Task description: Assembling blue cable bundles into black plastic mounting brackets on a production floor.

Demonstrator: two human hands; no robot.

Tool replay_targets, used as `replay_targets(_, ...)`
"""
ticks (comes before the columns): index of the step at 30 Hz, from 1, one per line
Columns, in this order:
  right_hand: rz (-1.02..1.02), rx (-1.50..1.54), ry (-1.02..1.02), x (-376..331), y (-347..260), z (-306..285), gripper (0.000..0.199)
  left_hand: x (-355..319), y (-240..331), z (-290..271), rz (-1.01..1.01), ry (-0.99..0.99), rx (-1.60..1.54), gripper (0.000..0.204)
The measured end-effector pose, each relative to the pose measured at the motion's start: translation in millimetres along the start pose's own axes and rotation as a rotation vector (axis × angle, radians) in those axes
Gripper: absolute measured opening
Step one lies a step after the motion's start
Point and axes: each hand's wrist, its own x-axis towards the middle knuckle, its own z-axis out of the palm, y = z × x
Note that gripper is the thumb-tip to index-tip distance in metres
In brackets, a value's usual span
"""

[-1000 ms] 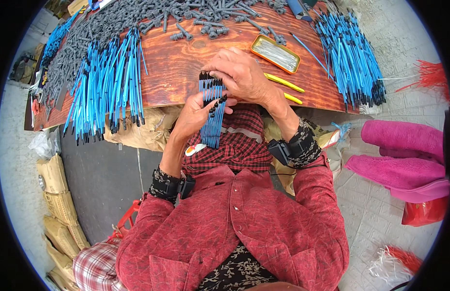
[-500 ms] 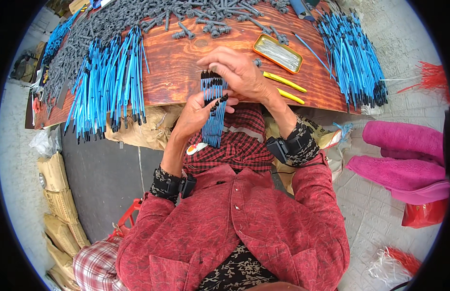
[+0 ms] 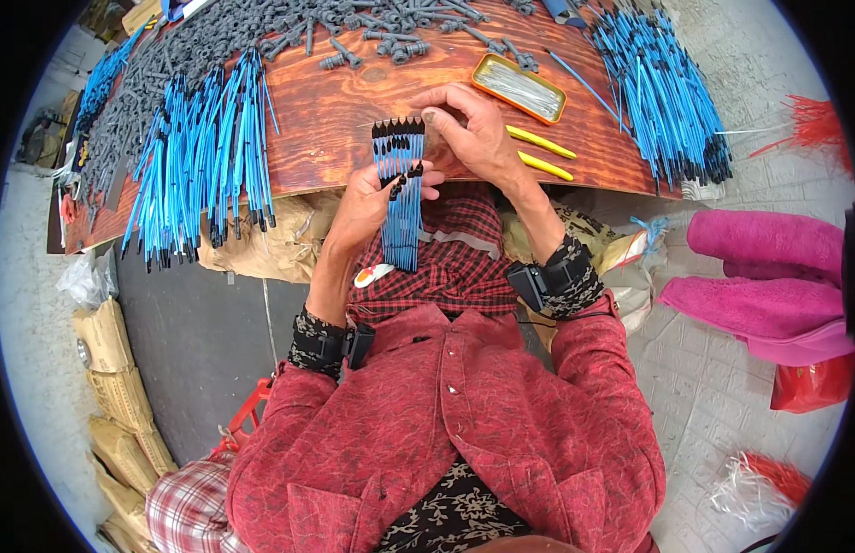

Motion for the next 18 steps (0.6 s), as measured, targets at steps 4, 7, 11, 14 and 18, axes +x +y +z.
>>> replay_targets(4, -0.092, -0.181, 0.192, -12.1, -19.0, -5.1, 0.018, -1.5, 1.1, 2.6, 0.007, 0.022, 0.007, 0.032)
replay_targets(7, 0.033, -0.088, 0.081, -21.3, -32.6, -2.5, 0.02, -2.5, 3.3, 3.4, 0.022, 0.026, 0.017, 0.03)
replay_targets(11, 0.061, -0.142, -0.056, -19.1, -42.4, 9.5, 0.027, -2.0, 3.5, -3.5, -0.009, 0.015, 0.159, 0.024)
replay_targets(14, 0.209, 0.122, -0.099, -14.7, -46.8, 15.8, 0.023, -1.5, 1.5, -3.6, -0.007, 0.009, 0.142, 0.022)
replay_targets(18, 0.383, 0.251, -0.203, -7.3, -44.7, 19.8, 0.026, -2.0, 1.9, -4.1, 0.01, -0.004, 0.158, 0.02)
